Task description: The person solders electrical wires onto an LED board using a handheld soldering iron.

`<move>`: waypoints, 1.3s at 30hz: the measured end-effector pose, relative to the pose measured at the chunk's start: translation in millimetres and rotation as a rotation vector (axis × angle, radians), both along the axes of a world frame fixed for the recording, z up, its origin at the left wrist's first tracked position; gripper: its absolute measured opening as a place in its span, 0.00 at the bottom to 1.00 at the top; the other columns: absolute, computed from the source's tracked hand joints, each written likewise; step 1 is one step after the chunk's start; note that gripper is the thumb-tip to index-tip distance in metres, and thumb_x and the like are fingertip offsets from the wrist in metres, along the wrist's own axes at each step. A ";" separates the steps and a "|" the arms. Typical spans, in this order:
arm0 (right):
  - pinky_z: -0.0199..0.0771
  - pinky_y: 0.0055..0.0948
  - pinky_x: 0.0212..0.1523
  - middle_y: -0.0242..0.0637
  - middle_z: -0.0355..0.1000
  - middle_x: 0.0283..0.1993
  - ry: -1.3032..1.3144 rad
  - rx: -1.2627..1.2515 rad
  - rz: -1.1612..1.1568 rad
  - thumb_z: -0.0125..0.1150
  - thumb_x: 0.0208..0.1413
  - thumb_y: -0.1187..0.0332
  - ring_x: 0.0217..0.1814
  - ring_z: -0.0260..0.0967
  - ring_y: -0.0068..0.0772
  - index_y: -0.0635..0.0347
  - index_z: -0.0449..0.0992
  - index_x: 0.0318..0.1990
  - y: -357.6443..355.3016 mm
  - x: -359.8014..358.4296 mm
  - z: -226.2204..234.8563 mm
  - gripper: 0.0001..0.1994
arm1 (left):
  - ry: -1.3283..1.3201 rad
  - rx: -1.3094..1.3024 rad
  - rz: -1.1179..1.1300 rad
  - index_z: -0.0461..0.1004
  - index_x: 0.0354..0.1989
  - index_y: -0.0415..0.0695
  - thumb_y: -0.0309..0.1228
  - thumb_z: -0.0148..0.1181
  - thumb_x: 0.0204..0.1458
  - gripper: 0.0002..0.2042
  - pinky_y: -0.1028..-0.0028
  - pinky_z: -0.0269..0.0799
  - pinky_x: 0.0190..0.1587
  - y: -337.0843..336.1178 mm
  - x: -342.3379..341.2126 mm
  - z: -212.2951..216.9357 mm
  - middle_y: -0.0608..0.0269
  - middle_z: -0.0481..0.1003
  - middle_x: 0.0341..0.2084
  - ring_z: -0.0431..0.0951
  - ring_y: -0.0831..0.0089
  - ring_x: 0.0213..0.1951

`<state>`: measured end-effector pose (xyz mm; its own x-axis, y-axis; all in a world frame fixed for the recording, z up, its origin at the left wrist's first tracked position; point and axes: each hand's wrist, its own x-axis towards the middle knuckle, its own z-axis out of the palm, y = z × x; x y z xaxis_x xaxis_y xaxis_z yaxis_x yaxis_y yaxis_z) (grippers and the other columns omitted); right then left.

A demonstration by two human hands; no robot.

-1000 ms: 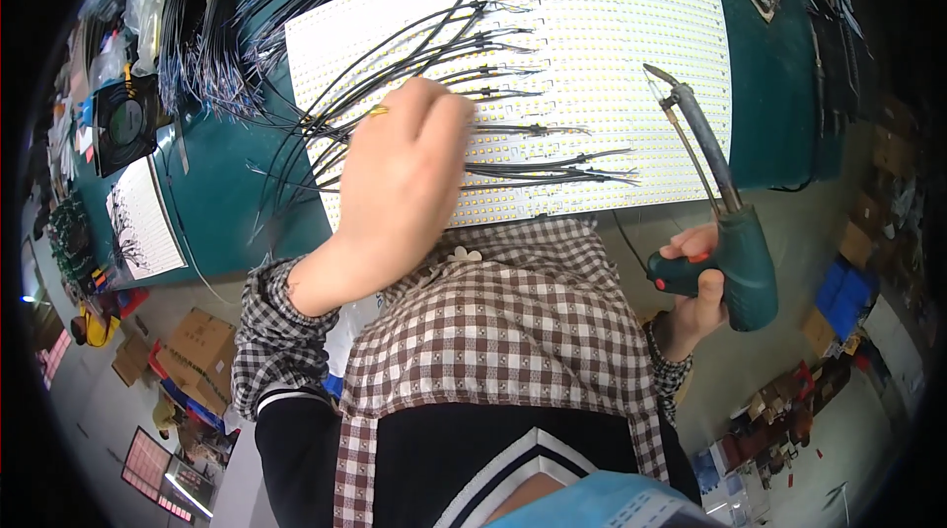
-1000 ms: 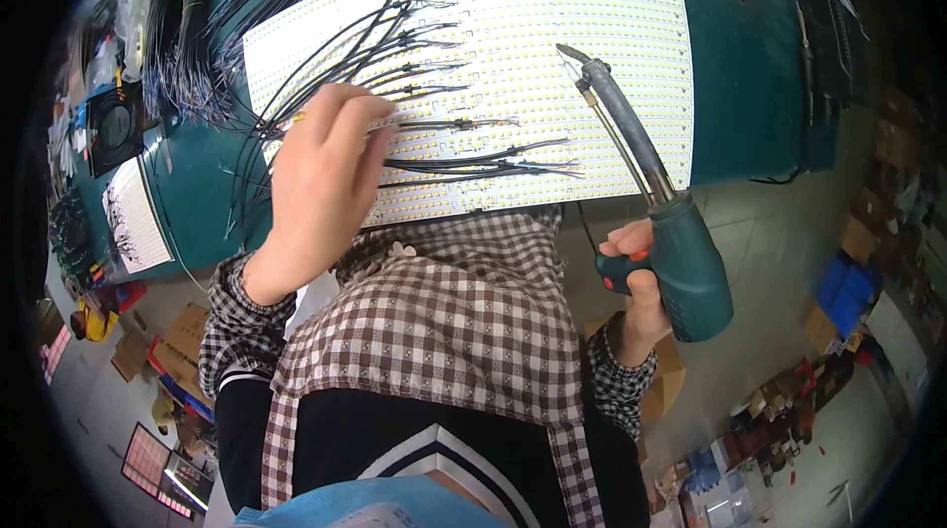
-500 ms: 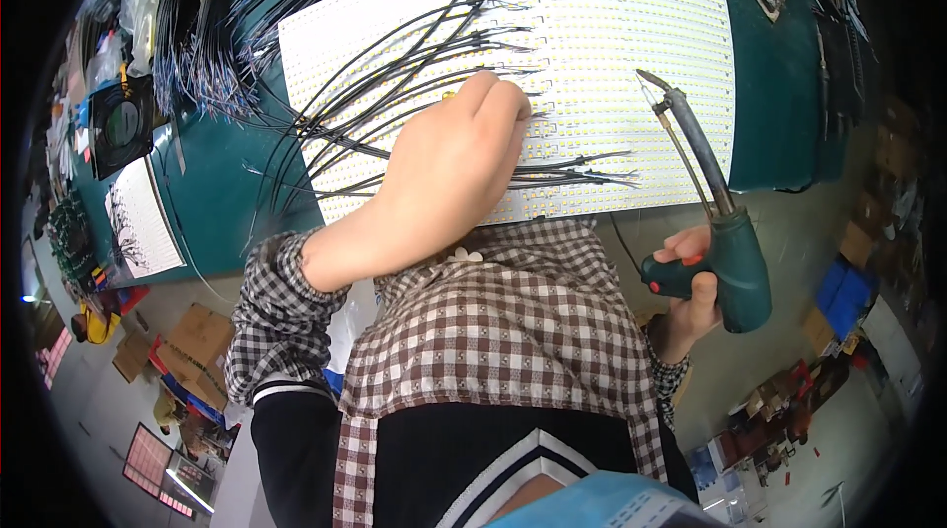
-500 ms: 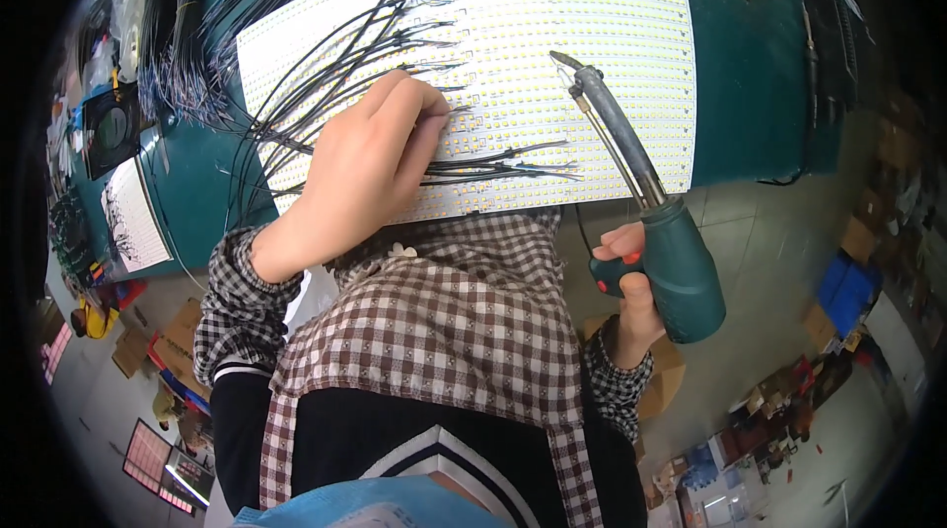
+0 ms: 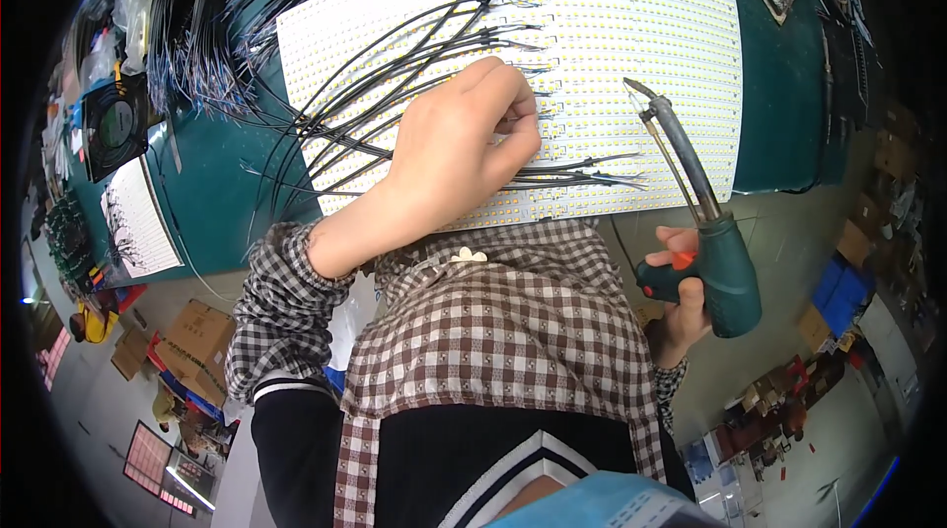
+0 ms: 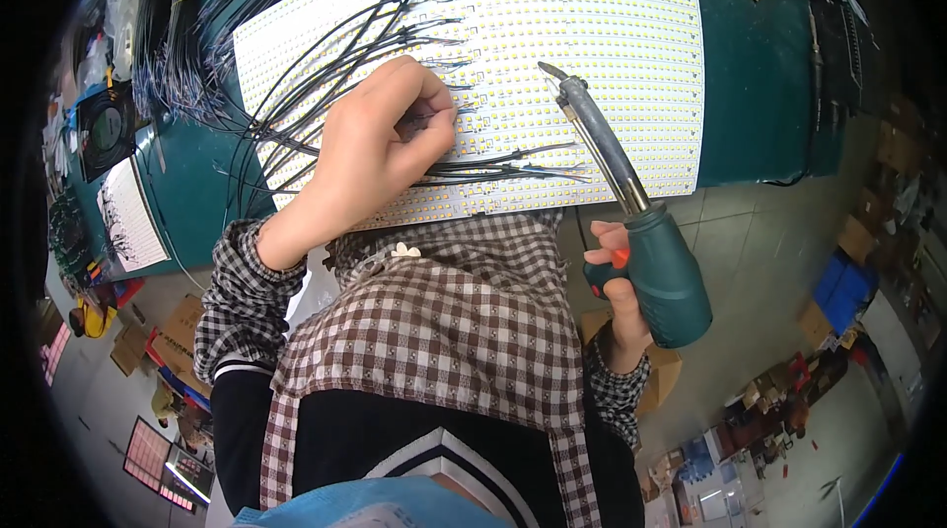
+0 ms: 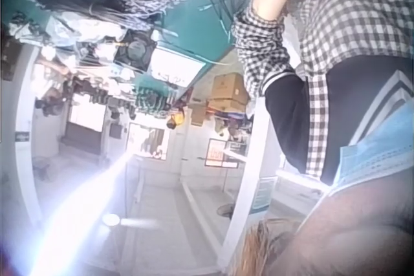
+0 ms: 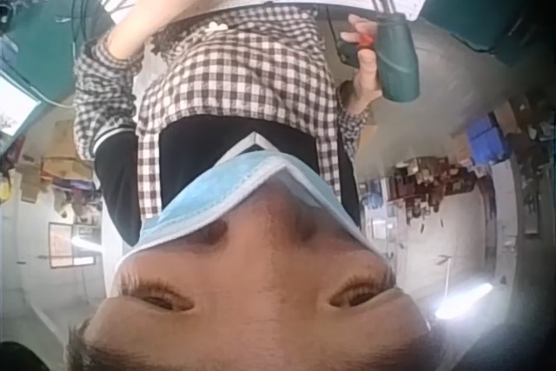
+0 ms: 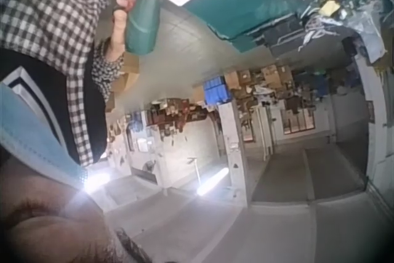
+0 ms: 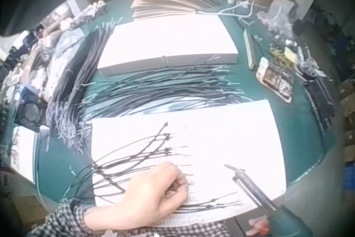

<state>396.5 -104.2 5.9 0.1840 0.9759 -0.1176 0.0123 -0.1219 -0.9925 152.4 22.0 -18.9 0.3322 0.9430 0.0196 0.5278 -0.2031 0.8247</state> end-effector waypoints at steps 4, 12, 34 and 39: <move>0.73 0.36 0.45 0.45 0.72 0.41 0.014 -0.039 -0.011 0.63 0.52 0.53 0.46 0.72 0.45 0.74 0.71 0.46 -3.2 -3.6 3.9 0.27 | -0.011 0.005 0.018 0.68 0.26 0.41 0.22 0.60 0.42 0.06 0.68 0.70 0.24 -0.3 1.0 -3.0 0.60 0.71 0.22 0.74 0.63 0.22; 0.75 0.30 0.34 0.56 0.69 0.41 -0.114 -0.041 0.082 0.56 0.56 0.53 0.33 0.72 0.39 0.80 0.67 0.46 -5.3 -5.0 2.7 0.29 | 0.121 0.098 -0.017 0.68 0.27 0.42 0.24 0.59 0.44 0.05 0.64 0.69 0.23 -2.8 1.0 -3.6 0.58 0.70 0.22 0.73 0.58 0.22; 0.74 0.31 0.36 0.55 0.70 0.41 -0.100 -0.055 0.062 0.57 0.55 0.54 0.34 0.72 0.39 0.78 0.68 0.46 -8.6 -9.6 5.1 0.28 | 0.041 0.128 -0.019 0.67 0.25 0.41 0.23 0.60 0.41 0.06 0.66 0.67 0.22 -2.3 1.1 -8.2 0.59 0.69 0.20 0.72 0.60 0.21; 0.75 0.29 0.34 0.56 0.70 0.41 -0.110 -0.046 0.070 0.57 0.55 0.53 0.33 0.72 0.38 0.79 0.68 0.46 -10.9 -9.7 3.5 0.29 | 0.037 0.124 -0.025 0.67 0.25 0.42 0.23 0.60 0.41 0.06 0.66 0.67 0.22 -1.9 1.3 -7.3 0.59 0.69 0.20 0.72 0.60 0.21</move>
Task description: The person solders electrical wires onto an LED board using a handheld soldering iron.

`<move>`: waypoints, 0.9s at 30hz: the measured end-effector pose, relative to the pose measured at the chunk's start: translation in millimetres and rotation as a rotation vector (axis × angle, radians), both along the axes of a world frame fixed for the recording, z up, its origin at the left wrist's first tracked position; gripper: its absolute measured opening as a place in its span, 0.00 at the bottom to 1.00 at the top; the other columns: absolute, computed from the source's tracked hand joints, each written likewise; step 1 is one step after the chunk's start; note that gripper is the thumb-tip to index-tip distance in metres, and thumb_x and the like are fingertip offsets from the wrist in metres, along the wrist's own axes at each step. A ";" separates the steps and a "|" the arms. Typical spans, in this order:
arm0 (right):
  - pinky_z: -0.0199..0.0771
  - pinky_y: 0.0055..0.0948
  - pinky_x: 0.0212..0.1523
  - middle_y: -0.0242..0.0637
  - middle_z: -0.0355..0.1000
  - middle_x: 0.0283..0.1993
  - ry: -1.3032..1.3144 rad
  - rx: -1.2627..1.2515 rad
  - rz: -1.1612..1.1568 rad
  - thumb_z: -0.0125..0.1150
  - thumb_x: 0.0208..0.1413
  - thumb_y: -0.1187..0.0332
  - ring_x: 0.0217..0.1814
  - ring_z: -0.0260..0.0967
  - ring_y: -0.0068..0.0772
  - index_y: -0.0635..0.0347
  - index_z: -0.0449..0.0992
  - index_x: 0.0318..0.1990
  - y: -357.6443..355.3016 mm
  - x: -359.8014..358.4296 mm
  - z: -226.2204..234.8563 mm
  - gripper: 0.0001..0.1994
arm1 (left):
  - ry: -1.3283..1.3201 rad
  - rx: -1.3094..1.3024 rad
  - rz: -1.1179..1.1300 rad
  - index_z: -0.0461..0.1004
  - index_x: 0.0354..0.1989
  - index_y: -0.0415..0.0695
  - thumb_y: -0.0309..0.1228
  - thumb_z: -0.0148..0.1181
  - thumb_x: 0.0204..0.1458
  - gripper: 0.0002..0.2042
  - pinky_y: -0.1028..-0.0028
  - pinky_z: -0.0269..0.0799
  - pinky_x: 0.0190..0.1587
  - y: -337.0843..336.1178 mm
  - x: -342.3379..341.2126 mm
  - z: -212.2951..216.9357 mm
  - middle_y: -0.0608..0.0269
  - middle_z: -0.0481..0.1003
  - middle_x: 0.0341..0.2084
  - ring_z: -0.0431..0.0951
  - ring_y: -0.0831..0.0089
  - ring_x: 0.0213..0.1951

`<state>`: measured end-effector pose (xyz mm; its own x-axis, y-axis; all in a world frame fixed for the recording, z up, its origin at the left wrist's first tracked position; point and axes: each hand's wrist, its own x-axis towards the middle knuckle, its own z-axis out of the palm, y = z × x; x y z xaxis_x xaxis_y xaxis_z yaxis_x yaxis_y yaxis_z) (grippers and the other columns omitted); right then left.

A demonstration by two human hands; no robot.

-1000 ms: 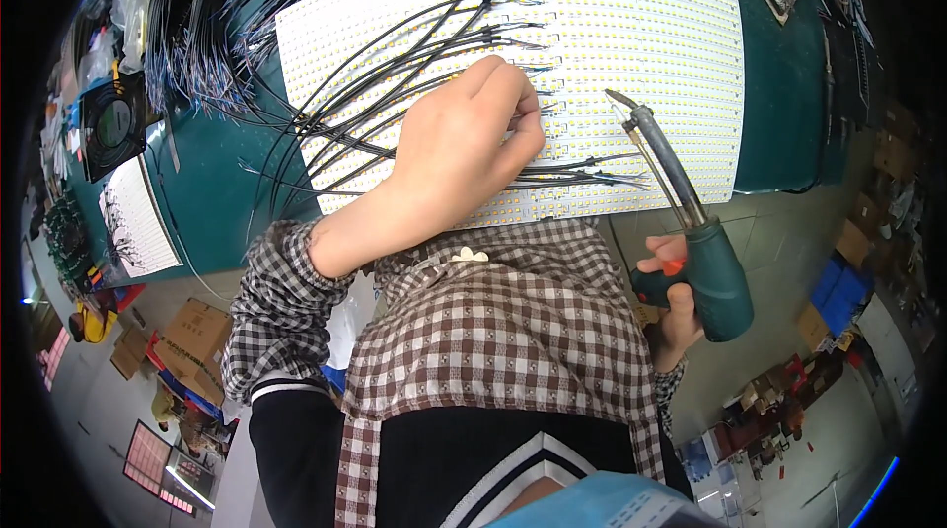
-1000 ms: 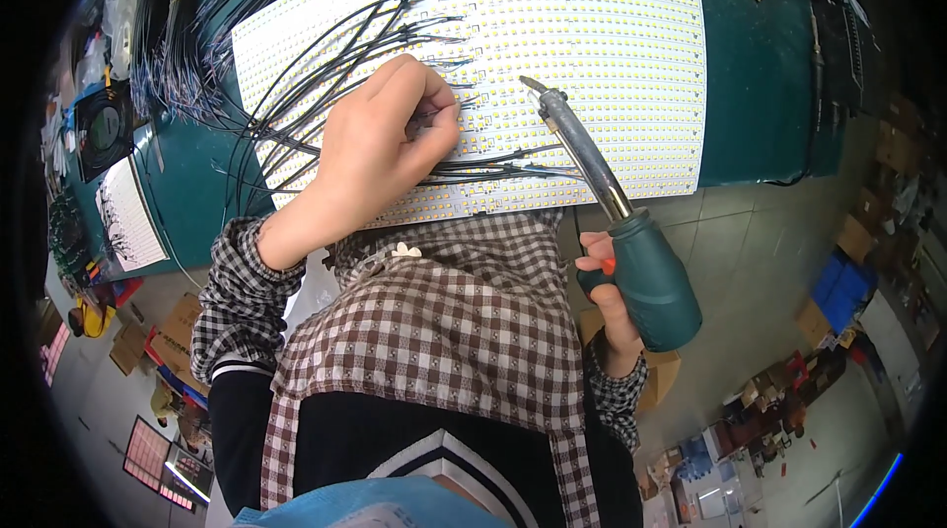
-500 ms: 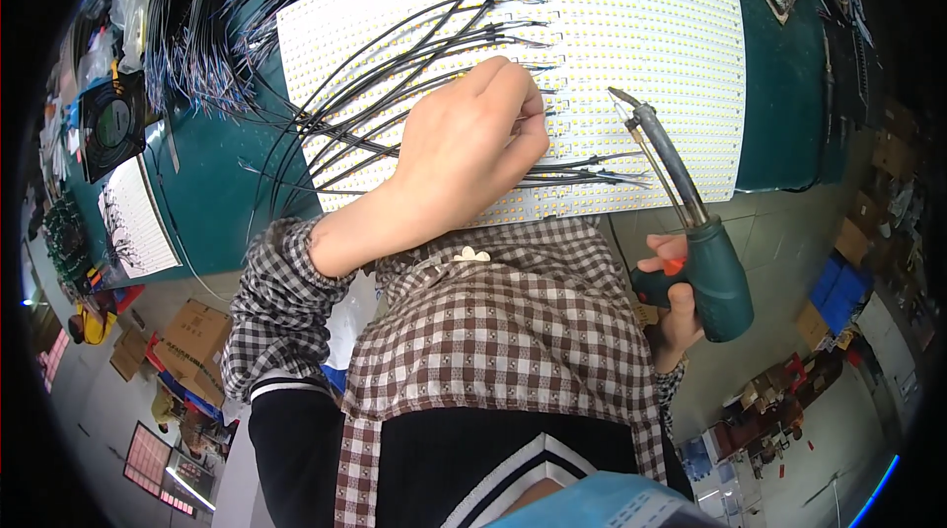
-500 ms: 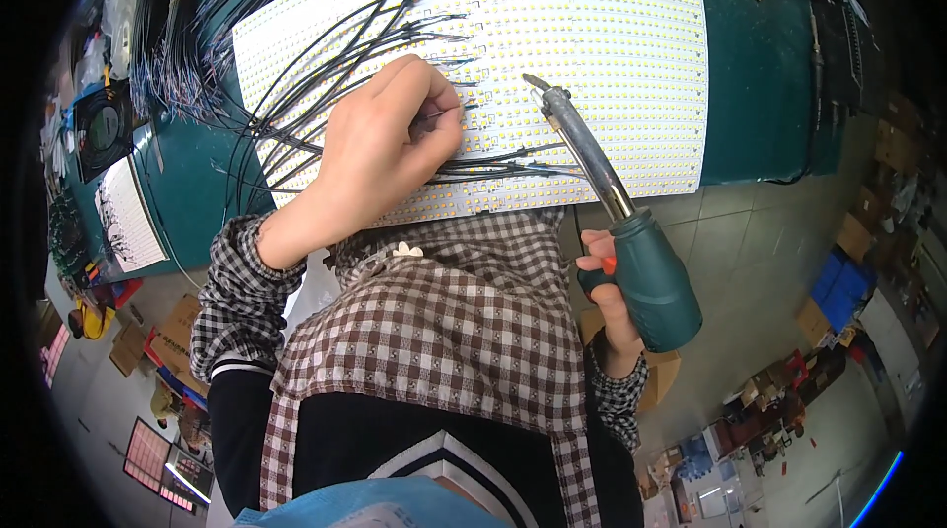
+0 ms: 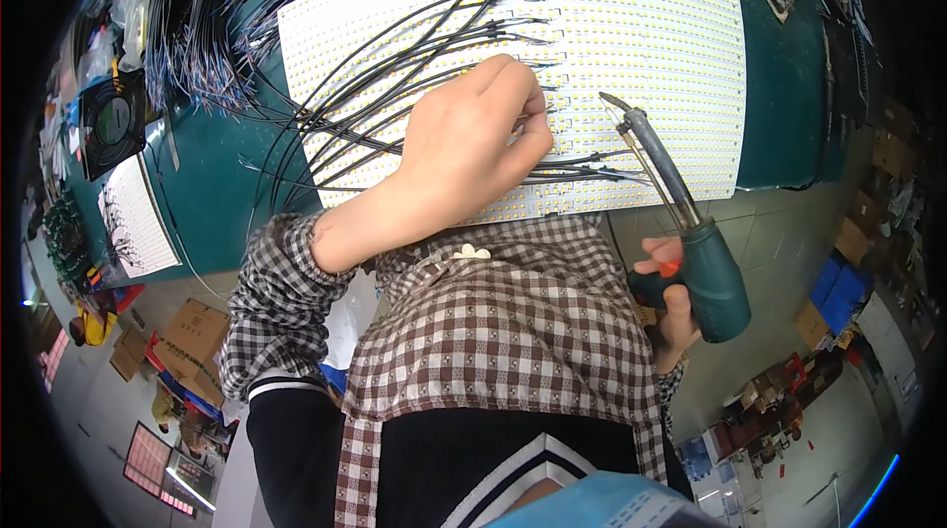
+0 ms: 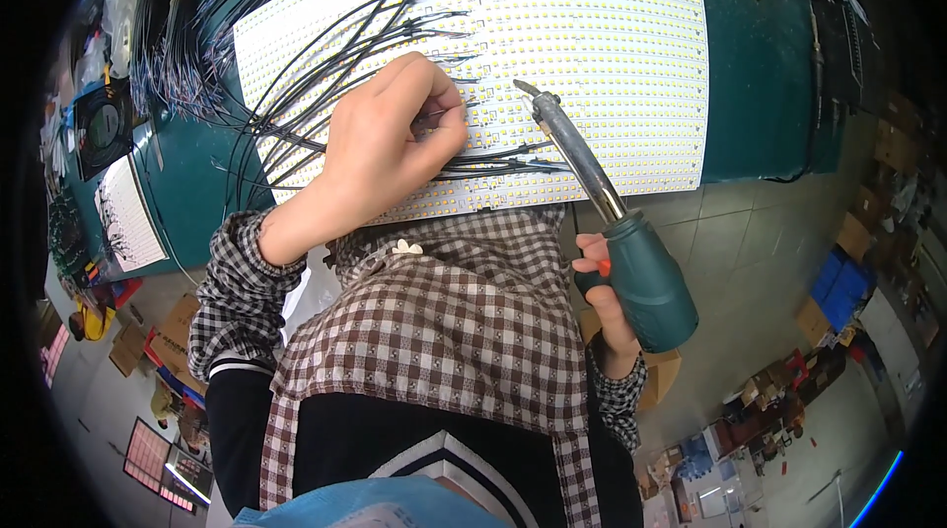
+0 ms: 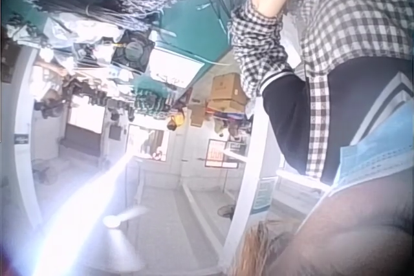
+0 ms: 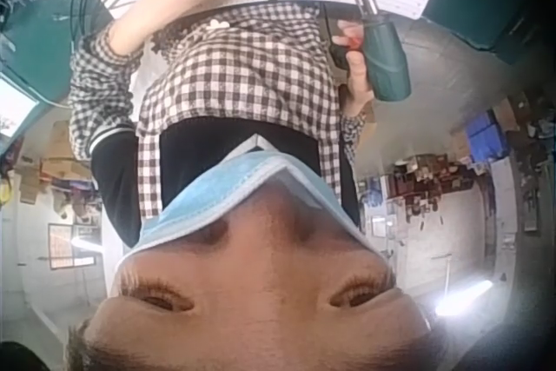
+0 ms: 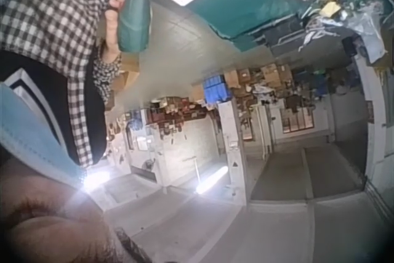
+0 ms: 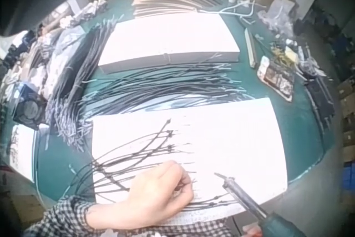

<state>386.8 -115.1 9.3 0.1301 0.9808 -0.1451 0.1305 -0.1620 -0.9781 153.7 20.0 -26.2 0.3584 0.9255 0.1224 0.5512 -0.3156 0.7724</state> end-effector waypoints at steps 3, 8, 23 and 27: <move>0.75 0.29 0.34 0.57 0.70 0.41 0.007 -0.003 0.035 0.56 0.55 0.53 0.33 0.72 0.38 0.79 0.68 0.45 1.4 1.1 1.1 0.28 | -0.015 -0.002 0.005 0.67 0.25 0.42 0.23 0.59 0.41 0.06 0.66 0.67 0.22 -0.5 0.2 -1.1 0.59 0.69 0.21 0.72 0.59 0.21; 0.75 0.29 0.34 0.57 0.70 0.41 0.008 0.027 0.035 0.56 0.56 0.54 0.32 0.72 0.38 0.79 0.68 0.44 2.1 1.0 -1.4 0.27 | 0.056 -0.015 -0.011 0.67 0.26 0.41 0.23 0.58 0.43 0.05 0.65 0.68 0.23 -2.5 -0.8 7.2 0.58 0.70 0.22 0.72 0.58 0.22; 0.74 0.34 0.38 0.53 0.70 0.40 0.036 0.042 0.014 0.56 0.56 0.56 0.36 0.73 0.42 0.79 0.68 0.45 0.9 -1.0 -2.0 0.26 | -0.318 -0.741 0.095 0.72 0.35 0.35 0.27 0.56 0.57 0.06 0.80 0.74 0.39 6.4 -18.9 23.4 0.65 0.75 0.29 0.76 0.81 0.33; 0.74 0.35 0.38 0.53 0.70 0.40 0.047 0.034 0.026 0.55 0.56 0.57 0.37 0.73 0.43 0.79 0.68 0.46 2.1 -1.0 0.3 0.25 | -0.304 -0.719 0.108 0.72 0.35 0.34 0.25 0.57 0.56 0.06 0.81 0.75 0.37 7.5 -16.9 24.9 0.65 0.75 0.28 0.78 0.79 0.31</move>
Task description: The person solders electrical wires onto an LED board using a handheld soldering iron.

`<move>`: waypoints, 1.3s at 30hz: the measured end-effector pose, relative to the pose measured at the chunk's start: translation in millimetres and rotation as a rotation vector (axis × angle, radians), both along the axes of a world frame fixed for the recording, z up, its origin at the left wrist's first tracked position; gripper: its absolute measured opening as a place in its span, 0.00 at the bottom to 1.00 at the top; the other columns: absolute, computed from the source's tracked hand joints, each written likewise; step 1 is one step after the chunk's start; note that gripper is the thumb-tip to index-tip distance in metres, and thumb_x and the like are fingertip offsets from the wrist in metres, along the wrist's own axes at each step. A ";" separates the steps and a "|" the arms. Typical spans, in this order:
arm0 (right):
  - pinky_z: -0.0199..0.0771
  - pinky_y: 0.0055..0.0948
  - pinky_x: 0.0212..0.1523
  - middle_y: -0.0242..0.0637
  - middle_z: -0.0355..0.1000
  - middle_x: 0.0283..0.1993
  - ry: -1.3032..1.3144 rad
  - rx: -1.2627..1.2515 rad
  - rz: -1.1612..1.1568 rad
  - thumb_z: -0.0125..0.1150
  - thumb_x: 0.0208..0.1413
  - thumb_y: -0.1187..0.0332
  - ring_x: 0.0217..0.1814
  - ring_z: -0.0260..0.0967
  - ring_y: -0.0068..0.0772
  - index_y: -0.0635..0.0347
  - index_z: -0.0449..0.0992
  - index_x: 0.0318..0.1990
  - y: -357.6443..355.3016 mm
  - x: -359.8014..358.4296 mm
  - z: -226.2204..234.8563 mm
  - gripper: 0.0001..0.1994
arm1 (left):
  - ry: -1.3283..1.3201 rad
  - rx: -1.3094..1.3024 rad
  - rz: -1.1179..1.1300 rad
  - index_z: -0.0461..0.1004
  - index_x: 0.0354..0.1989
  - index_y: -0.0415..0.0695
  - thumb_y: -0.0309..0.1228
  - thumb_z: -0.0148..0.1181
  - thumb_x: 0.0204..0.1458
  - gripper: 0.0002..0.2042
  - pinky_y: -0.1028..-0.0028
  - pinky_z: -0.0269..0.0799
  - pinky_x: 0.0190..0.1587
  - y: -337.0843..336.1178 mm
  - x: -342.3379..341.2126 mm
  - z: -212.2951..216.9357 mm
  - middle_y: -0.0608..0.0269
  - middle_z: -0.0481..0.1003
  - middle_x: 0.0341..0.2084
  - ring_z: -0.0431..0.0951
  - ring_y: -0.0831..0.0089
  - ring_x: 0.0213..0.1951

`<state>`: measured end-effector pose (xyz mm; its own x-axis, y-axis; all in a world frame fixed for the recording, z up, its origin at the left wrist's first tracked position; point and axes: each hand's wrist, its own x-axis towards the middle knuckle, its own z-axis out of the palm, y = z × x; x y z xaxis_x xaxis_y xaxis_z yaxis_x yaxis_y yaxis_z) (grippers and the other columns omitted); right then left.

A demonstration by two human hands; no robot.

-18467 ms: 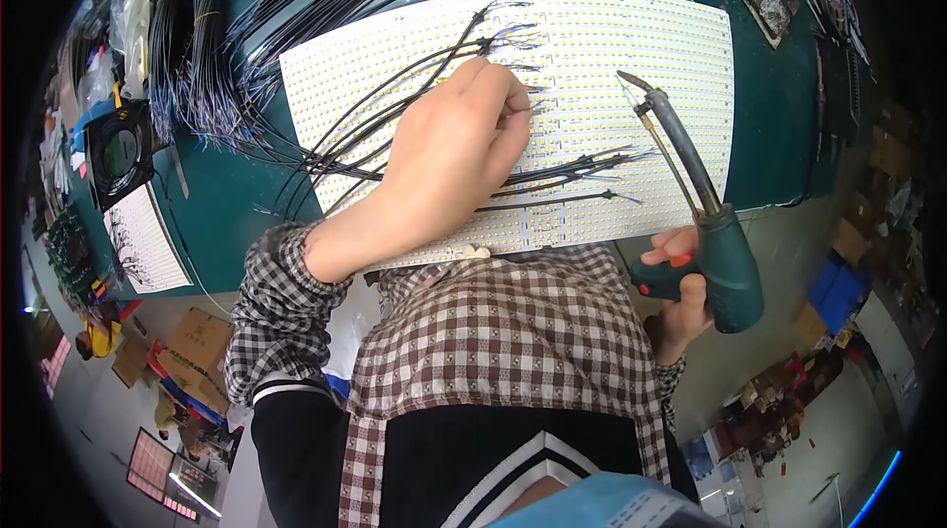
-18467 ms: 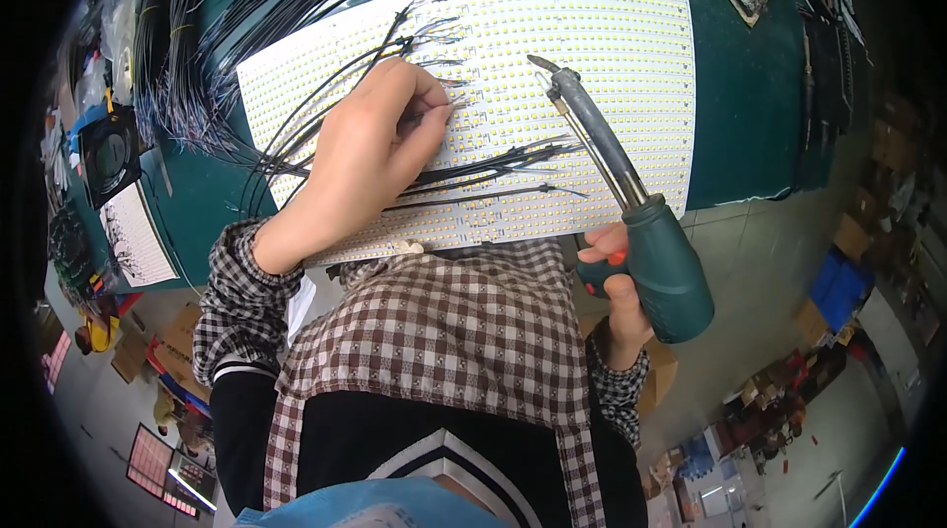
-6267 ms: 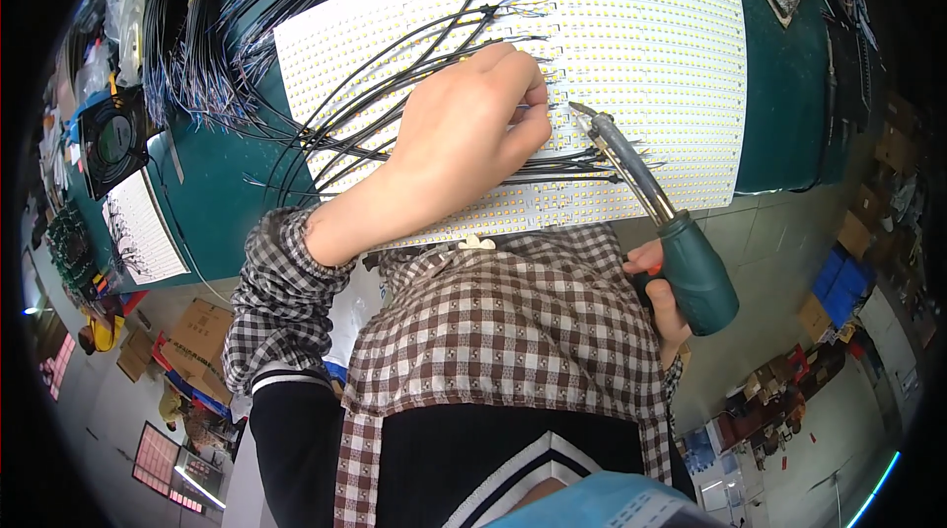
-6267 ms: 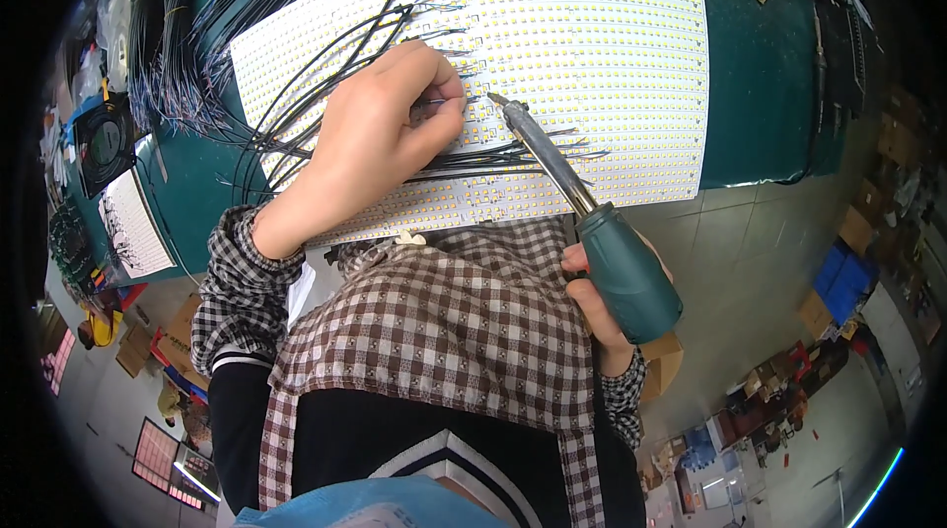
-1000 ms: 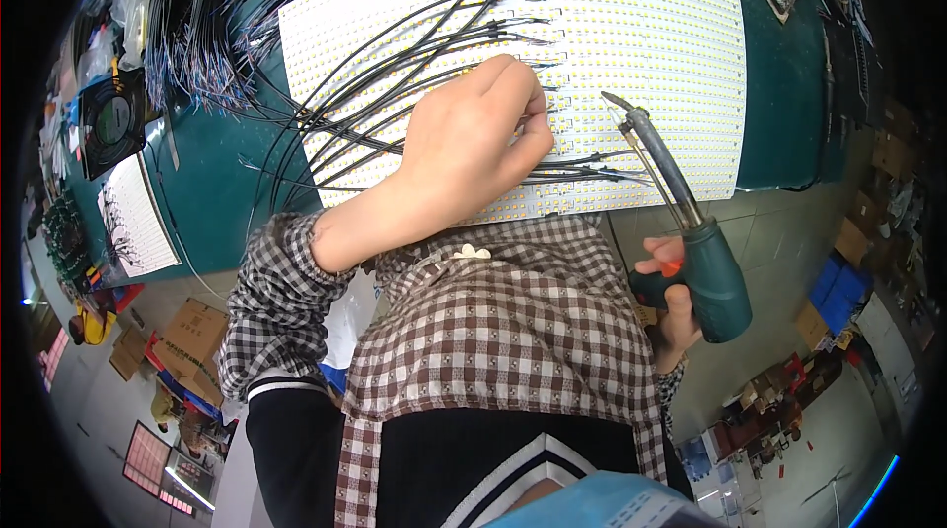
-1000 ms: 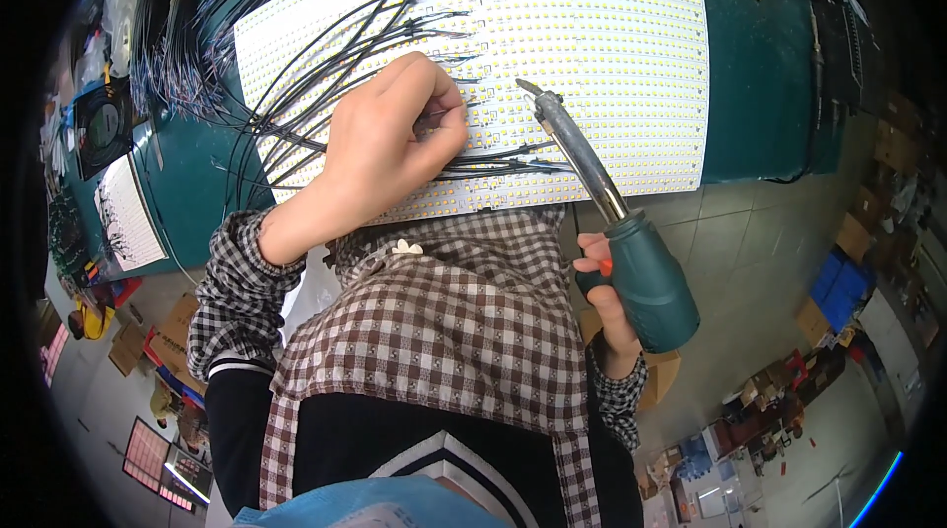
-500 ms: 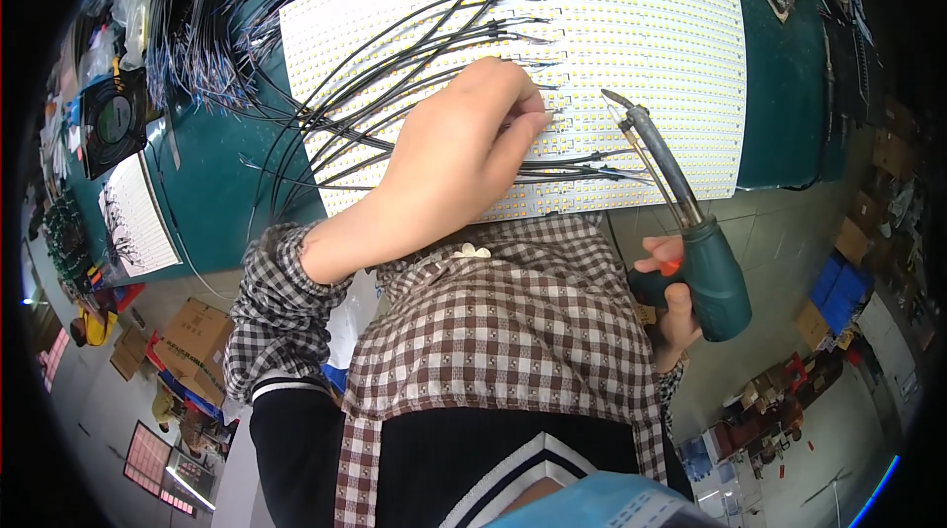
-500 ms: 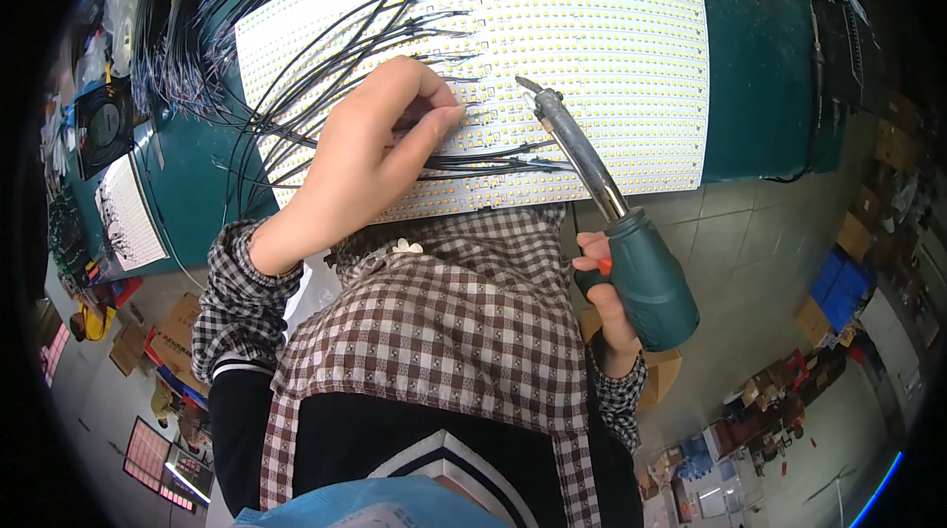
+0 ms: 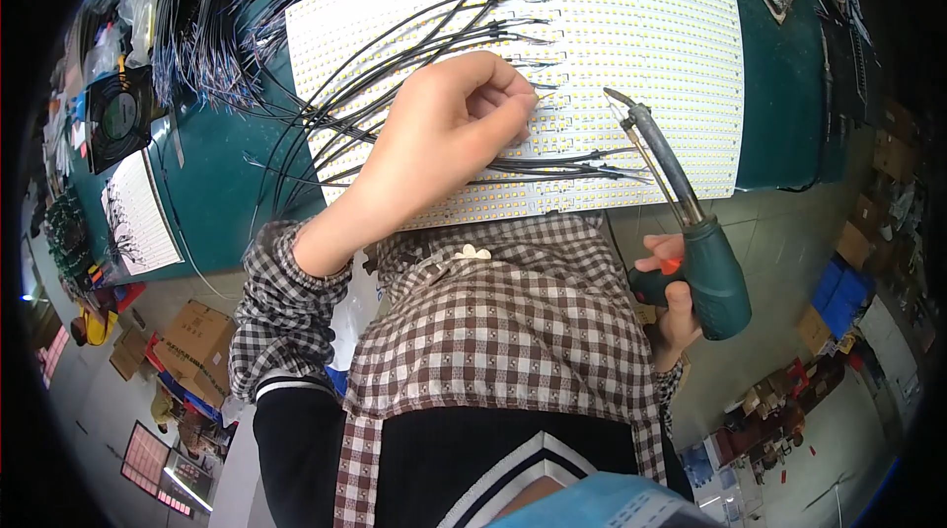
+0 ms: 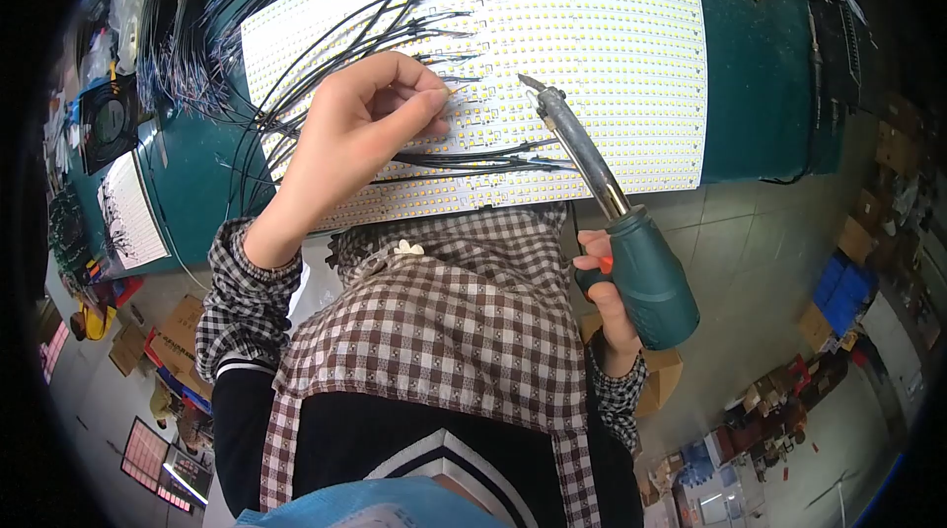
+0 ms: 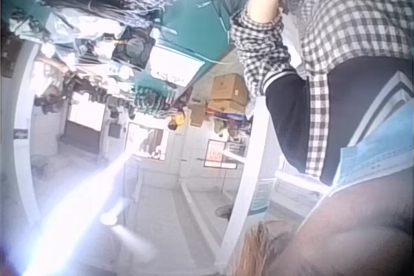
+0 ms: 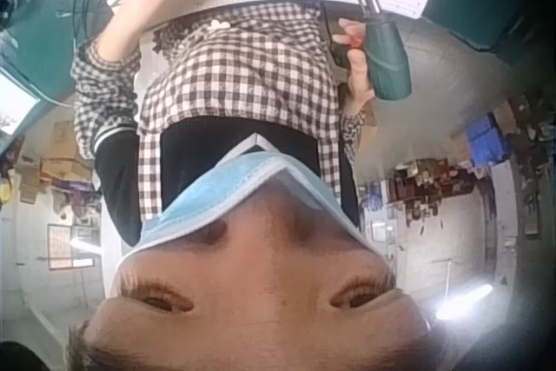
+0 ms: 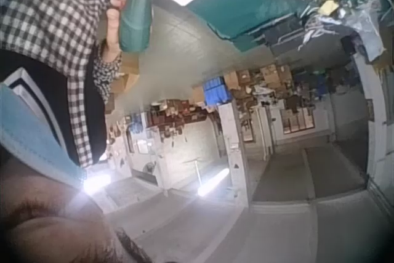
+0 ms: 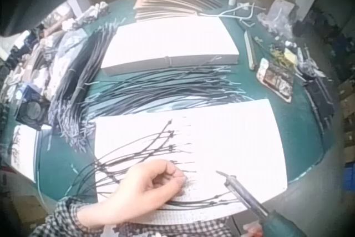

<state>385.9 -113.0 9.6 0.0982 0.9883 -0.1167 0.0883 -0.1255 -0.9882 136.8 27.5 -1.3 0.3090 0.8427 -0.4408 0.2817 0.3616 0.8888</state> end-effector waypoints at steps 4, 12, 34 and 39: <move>0.74 0.34 0.37 0.53 0.70 0.40 -0.008 0.020 -0.014 0.55 0.56 0.57 0.37 0.73 0.43 0.79 0.68 0.45 -0.1 -1.0 -0.8 0.25 | 0.120 0.176 -0.064 0.72 0.34 0.34 0.24 0.59 0.54 0.05 0.82 0.75 0.33 -2.8 2.6 -5.7 0.64 0.76 0.26 0.78 0.79 0.28; 0.74 0.34 0.37 0.52 0.70 0.39 -0.001 -0.008 -0.028 0.56 0.55 0.55 0.38 0.73 0.43 0.78 0.69 0.44 -0.9 -1.1 -2.0 0.26 | 0.302 0.474 -0.145 0.74 0.33 0.37 0.23 0.62 0.49 0.05 0.76 0.73 0.29 -6.8 6.2 -5.8 0.60 0.76 0.26 0.78 0.73 0.26; 0.77 0.30 0.40 0.45 0.71 0.44 0.122 -0.039 -0.038 0.63 0.53 0.55 0.48 0.71 0.41 0.72 0.70 0.48 -0.1 0.3 -2.1 0.26 | 0.644 0.720 -0.380 0.69 0.30 0.41 0.27 0.58 0.49 0.05 0.66 0.69 0.26 -12.0 14.7 -2.9 0.56 0.70 0.24 0.74 0.59 0.24; 0.75 0.32 0.35 0.52 0.70 0.39 0.007 -0.013 -0.061 0.58 0.54 0.54 0.37 0.72 0.41 0.78 0.69 0.45 2.1 -3.3 -0.9 0.27 | 0.412 0.623 -0.210 0.68 0.28 0.39 0.26 0.57 0.47 0.05 0.66 0.69 0.25 -8.4 13.6 -0.5 0.56 0.71 0.23 0.74 0.60 0.23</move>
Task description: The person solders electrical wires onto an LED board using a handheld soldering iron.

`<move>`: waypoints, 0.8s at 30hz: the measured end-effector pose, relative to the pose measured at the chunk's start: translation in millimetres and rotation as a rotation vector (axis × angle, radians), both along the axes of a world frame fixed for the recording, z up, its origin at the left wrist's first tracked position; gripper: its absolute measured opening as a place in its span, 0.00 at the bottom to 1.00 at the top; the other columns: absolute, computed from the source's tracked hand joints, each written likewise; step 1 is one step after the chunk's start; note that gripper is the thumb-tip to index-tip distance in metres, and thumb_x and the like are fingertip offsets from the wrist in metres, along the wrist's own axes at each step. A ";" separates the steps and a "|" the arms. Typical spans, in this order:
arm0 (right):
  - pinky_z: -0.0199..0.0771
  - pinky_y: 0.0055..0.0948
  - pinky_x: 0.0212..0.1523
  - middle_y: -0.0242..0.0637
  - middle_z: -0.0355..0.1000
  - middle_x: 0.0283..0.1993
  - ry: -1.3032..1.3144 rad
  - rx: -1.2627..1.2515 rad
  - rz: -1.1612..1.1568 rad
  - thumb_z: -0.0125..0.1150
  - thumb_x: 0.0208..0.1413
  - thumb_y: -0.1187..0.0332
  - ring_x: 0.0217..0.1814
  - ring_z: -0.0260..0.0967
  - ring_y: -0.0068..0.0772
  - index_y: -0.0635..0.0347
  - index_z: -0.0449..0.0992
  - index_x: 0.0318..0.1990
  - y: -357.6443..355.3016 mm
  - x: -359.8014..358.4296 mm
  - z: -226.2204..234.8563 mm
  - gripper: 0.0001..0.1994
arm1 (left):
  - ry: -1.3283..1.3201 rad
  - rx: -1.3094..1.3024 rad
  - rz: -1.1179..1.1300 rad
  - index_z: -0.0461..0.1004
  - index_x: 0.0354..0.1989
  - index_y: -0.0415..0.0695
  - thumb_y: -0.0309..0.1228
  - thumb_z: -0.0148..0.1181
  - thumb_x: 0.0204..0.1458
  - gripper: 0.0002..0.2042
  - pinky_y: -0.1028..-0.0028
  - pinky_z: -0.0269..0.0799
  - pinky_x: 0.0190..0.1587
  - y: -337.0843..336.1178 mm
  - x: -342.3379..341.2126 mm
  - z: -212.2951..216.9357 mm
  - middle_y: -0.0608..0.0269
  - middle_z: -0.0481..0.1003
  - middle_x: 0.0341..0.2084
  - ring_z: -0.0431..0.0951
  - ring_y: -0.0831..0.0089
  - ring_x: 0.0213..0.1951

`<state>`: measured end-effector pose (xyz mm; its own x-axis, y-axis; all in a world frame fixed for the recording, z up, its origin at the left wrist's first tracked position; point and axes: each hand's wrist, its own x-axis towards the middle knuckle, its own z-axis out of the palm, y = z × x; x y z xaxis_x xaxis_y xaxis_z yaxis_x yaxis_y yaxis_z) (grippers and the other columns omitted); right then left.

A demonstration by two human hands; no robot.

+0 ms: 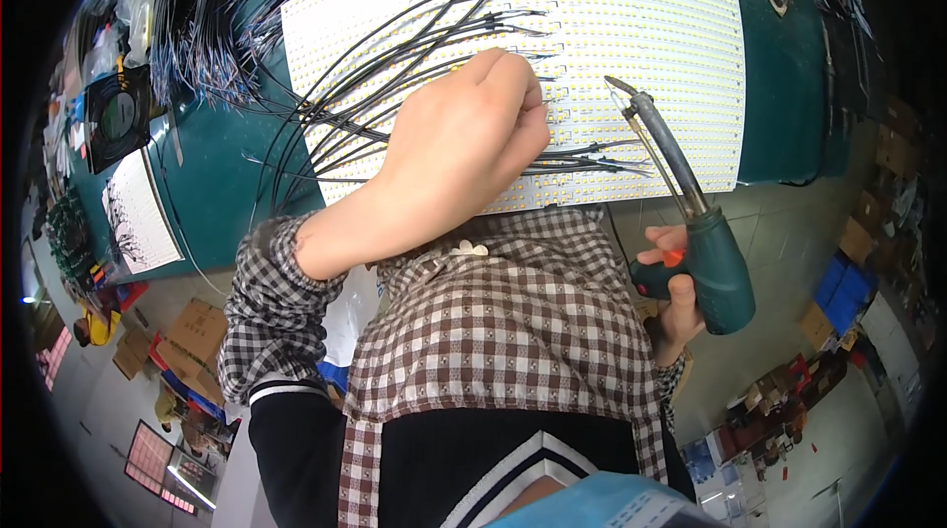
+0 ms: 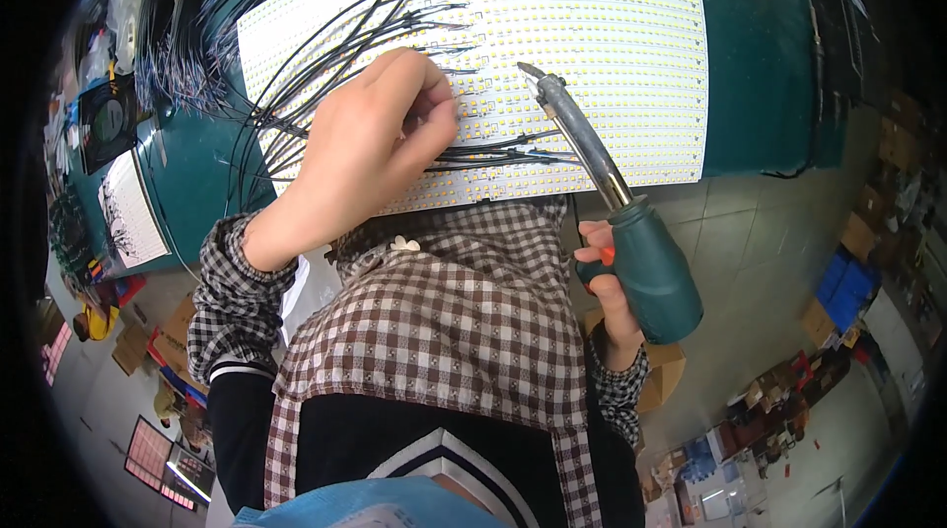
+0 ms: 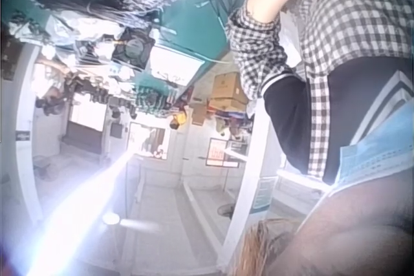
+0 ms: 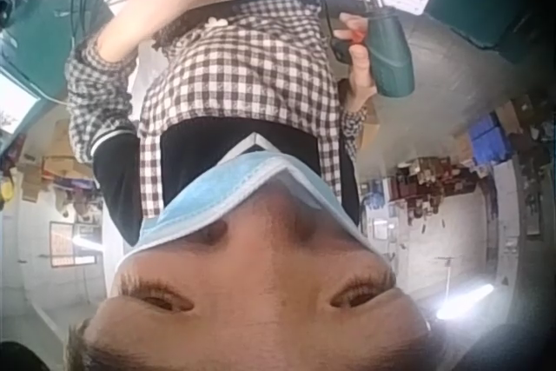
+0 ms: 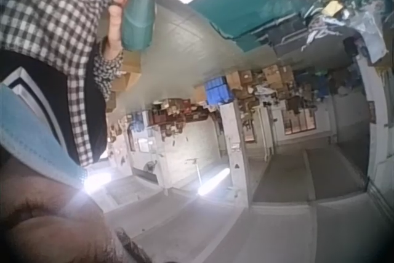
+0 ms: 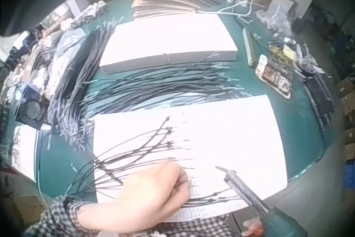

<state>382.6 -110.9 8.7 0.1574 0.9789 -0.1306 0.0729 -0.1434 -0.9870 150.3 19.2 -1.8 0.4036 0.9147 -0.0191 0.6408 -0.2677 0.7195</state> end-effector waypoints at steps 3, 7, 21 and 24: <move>0.75 0.32 0.36 0.52 0.70 0.40 0.003 -0.012 0.029 0.58 0.54 0.55 0.38 0.72 0.41 0.78 0.68 0.45 -0.9 2.7 -0.4 0.27 | -0.030 0.008 0.020 0.67 0.26 0.39 0.27 0.57 0.46 0.06 0.61 0.70 0.26 3.1 3.7 -11.5 0.54 0.71 0.23 0.74 0.54 0.25; 0.74 0.34 0.38 0.52 0.70 0.40 0.017 -0.004 0.007 0.57 0.55 0.55 0.38 0.72 0.41 0.78 0.69 0.45 -4.8 1.8 -0.8 0.26 | 0.022 0.027 0.038 0.68 0.25 0.39 0.27 0.57 0.45 0.06 0.61 0.70 0.27 1.6 5.4 -14.2 0.53 0.71 0.23 0.74 0.54 0.25; 0.78 0.31 0.41 0.44 0.74 0.39 0.140 -0.127 0.012 0.70 0.48 0.61 0.41 0.74 0.39 0.74 0.66 0.51 -7.7 2.2 2.1 0.29 | -0.010 0.047 0.036 0.68 0.24 0.39 0.27 0.58 0.44 0.06 0.61 0.70 0.26 2.2 5.8 -17.2 0.54 0.71 0.22 0.74 0.55 0.24; 0.77 0.31 0.40 0.42 0.75 0.35 -0.001 -0.006 0.076 0.71 0.46 0.62 0.36 0.75 0.35 0.75 0.67 0.49 -10.4 6.7 -8.6 0.29 | -0.010 0.053 0.028 0.68 0.24 0.39 0.26 0.58 0.44 0.06 0.61 0.70 0.26 2.7 5.9 -17.6 0.54 0.71 0.22 0.74 0.55 0.24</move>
